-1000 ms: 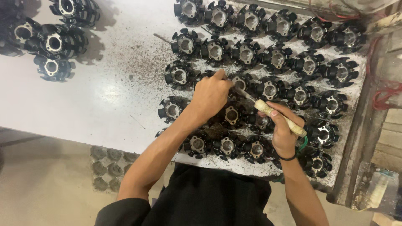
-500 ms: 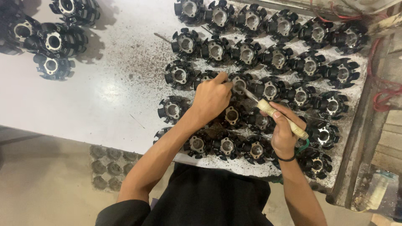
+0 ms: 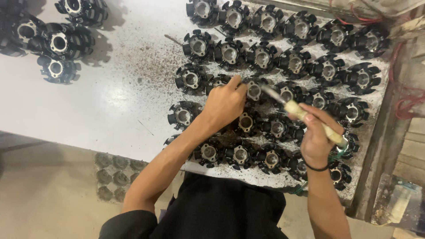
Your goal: The person solders wire leads onto black rotor components arranged in rows on a workbench, using a soldering iron in one hand and solder wire in the other, working through the parts one at a time and setting each finished rotor back on the bench.
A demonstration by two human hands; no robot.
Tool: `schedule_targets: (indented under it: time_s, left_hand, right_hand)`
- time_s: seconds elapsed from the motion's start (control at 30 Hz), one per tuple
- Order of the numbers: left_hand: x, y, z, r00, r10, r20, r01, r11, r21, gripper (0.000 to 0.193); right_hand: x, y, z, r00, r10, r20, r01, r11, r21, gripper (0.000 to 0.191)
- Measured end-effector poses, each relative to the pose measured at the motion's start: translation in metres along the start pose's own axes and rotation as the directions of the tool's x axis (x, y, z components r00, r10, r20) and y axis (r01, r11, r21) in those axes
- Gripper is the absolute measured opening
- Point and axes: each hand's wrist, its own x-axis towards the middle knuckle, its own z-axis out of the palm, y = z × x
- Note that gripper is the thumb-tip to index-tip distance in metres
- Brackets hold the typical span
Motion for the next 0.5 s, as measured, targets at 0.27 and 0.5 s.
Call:
schedule_targets:
  time_s: [0.27, 0.5]
  left_hand:
    - [0.012, 0.037, -0.106, 0.982, 0.063, -0.179, -0.076, 0.995, -0.069, 0.023]
    - [0.012, 0.012, -0.024, 0.987, 0.018, -0.157, -0.006, 0.997, 0.077, 0.023]
  right_hand:
    - [0.002, 0.011, 0.0, 0.996, 0.081, 0.046, -0.074, 0.988, -0.136, 0.027]
    - [0.0, 0.015, 0.004, 0.999, 0.01, 0.051, -0.002, 0.99, -0.139, 0.027]
